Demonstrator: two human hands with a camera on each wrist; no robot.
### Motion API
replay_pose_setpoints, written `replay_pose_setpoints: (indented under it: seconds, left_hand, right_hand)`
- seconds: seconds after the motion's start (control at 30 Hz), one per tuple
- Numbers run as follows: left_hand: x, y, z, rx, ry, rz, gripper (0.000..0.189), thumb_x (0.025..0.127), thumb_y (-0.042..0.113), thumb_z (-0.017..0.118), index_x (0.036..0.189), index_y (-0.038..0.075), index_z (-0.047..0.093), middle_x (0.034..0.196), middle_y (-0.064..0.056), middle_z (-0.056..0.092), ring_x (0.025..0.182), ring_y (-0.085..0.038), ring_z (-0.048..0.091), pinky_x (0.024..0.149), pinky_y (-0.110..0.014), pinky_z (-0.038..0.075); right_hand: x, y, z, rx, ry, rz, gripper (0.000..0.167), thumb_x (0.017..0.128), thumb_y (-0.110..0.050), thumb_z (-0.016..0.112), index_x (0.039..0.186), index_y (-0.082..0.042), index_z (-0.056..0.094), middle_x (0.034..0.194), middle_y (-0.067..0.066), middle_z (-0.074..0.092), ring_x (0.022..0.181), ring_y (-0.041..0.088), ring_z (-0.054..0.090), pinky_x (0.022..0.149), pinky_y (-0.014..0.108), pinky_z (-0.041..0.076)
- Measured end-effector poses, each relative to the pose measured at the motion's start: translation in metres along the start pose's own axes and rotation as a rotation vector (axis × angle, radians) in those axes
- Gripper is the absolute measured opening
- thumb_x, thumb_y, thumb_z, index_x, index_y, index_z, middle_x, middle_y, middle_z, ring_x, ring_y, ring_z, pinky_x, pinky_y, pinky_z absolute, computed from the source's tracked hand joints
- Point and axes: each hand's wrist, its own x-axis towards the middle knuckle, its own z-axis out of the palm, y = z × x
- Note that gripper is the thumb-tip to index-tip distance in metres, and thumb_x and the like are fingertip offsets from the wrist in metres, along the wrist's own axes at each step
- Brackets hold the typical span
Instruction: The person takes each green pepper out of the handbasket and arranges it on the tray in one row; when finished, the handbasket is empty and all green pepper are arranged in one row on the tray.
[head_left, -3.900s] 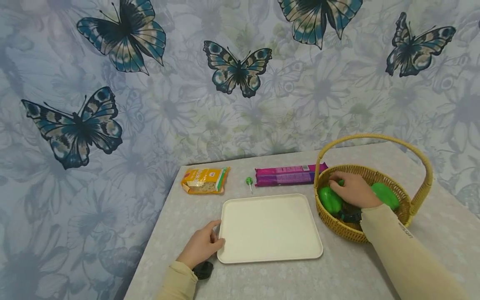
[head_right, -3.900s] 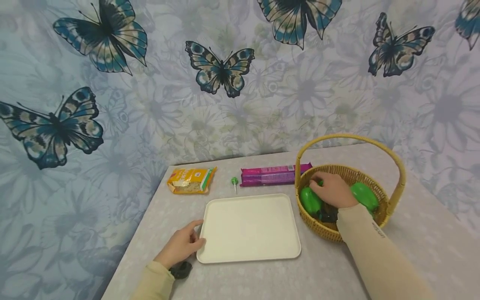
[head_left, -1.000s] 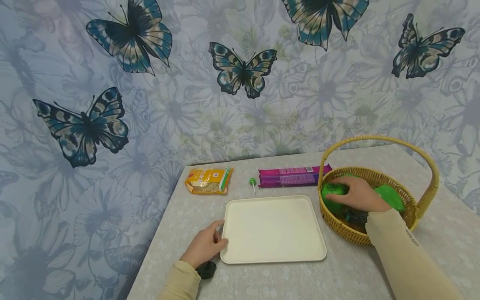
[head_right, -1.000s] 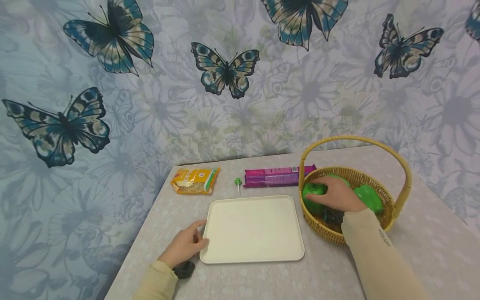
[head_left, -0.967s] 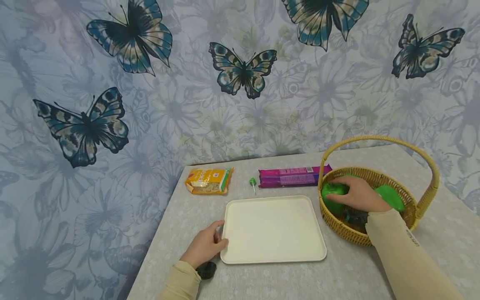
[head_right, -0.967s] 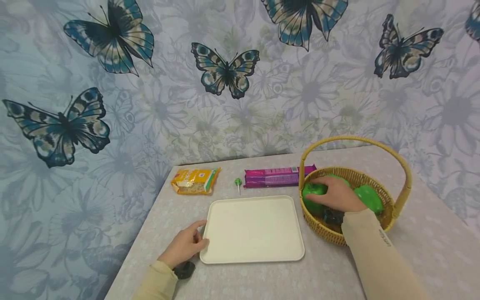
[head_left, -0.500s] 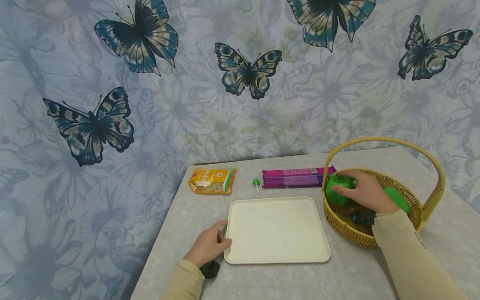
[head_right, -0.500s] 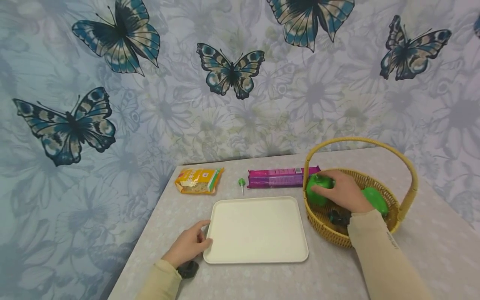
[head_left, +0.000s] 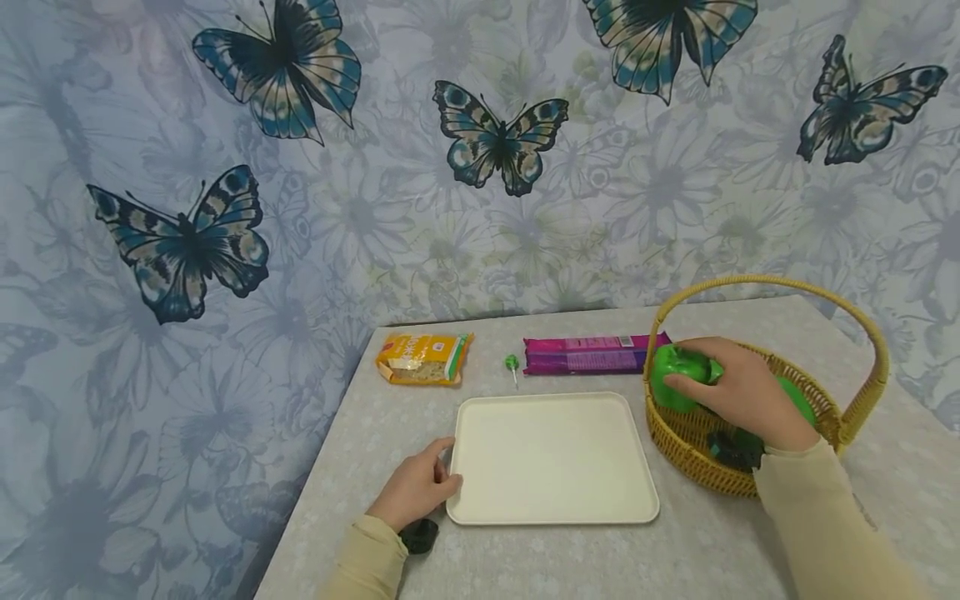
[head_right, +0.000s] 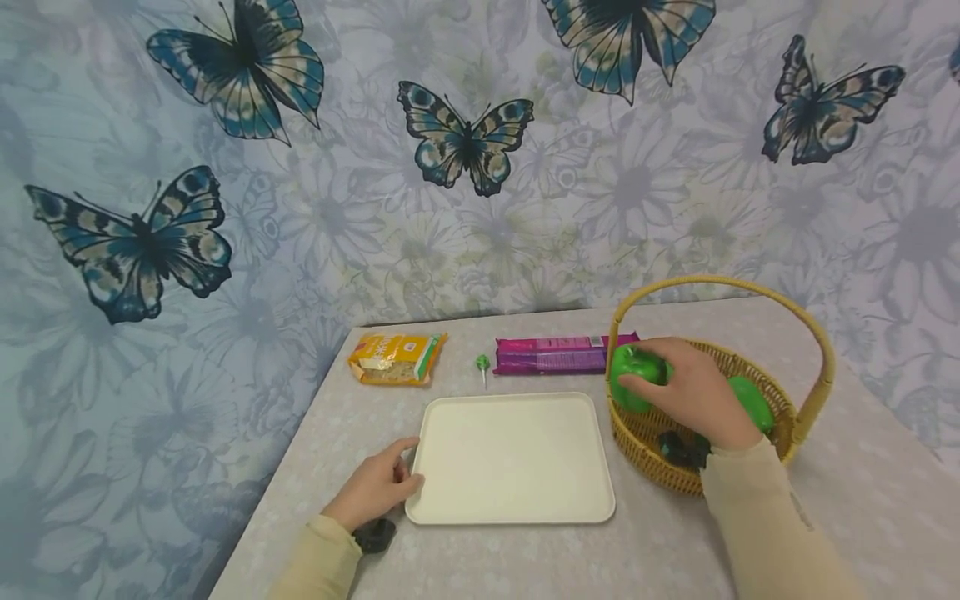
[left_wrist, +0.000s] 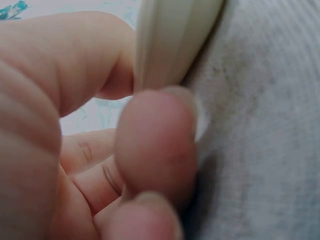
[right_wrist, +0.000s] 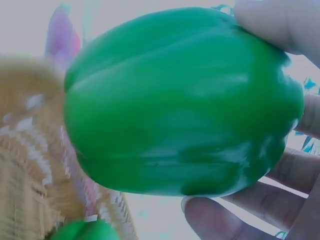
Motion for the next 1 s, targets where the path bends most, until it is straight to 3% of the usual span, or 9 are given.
replay_pose_setpoints:
  seconds: [0.13, 0.27, 0.57, 0.83, 1.0]
  left_hand:
    - [0.000, 0.000, -0.001, 0.000, 0.000, 0.001, 0.065, 0.095, 0.027, 0.073, 0.151, 0.006, 0.047, 0.079, 0.004, 0.061, 0.062, -0.012, 0.056, 0.054, -0.028, 0.045]
    - [0.000, 0.000, -0.001, 0.001, -0.007, -0.008, 0.066, 0.094, 0.027, 0.073, 0.151, 0.005, 0.047, 0.079, 0.004, 0.061, 0.063, -0.012, 0.055, 0.054, -0.028, 0.045]
    - [-0.002, 0.003, 0.001, -0.001, 0.007, -0.004, 0.064, 0.094, 0.025, 0.073, 0.150, 0.005, 0.049, 0.079, 0.004, 0.061, 0.062, -0.011, 0.055, 0.054, -0.028, 0.045]
    - [-0.002, 0.001, 0.002, 0.009, 0.012, 0.003, 0.064, 0.094, 0.026, 0.072, 0.150, 0.004, 0.049, 0.077, 0.005, 0.060, 0.062, -0.010, 0.056, 0.054, -0.027, 0.046]
    - [-0.001, 0.003, 0.000, 0.009, 0.013, 0.012, 0.065, 0.094, 0.026, 0.071, 0.150, 0.002, 0.048, 0.076, 0.005, 0.061, 0.061, -0.011, 0.055, 0.054, -0.028, 0.045]
  right_hand:
    - [0.001, -0.019, 0.010, 0.014, 0.016, -0.062, 0.052, 0.090, -0.033, 0.081, 0.133, -0.006, 0.066, 0.127, 0.019, 0.067, 0.099, 0.031, 0.067, 0.072, 0.041, 0.057]
    - [0.006, -0.038, 0.033, 0.040, -0.031, -0.096, 0.053, 0.090, -0.036, 0.080, 0.133, -0.008, 0.066, 0.128, 0.015, 0.067, 0.101, 0.028, 0.067, 0.077, 0.043, 0.057]
    - [0.022, -0.081, 0.112, 0.141, -0.067, -0.239, 0.054, 0.086, -0.035, 0.085, 0.130, -0.009, 0.069, 0.126, 0.009, 0.067, 0.102, 0.020, 0.064, 0.075, 0.032, 0.058]
    - [0.042, -0.120, 0.176, 0.239, -0.062, -0.244, 0.054, 0.087, -0.037, 0.084, 0.133, -0.012, 0.067, 0.130, 0.007, 0.064, 0.099, 0.016, 0.063, 0.072, 0.027, 0.054]
    - [0.061, -0.134, 0.201, 0.253, -0.078, -0.257, 0.055, 0.090, -0.037, 0.081, 0.136, -0.012, 0.065, 0.136, 0.006, 0.063, 0.114, 0.022, 0.064, 0.088, 0.038, 0.057]
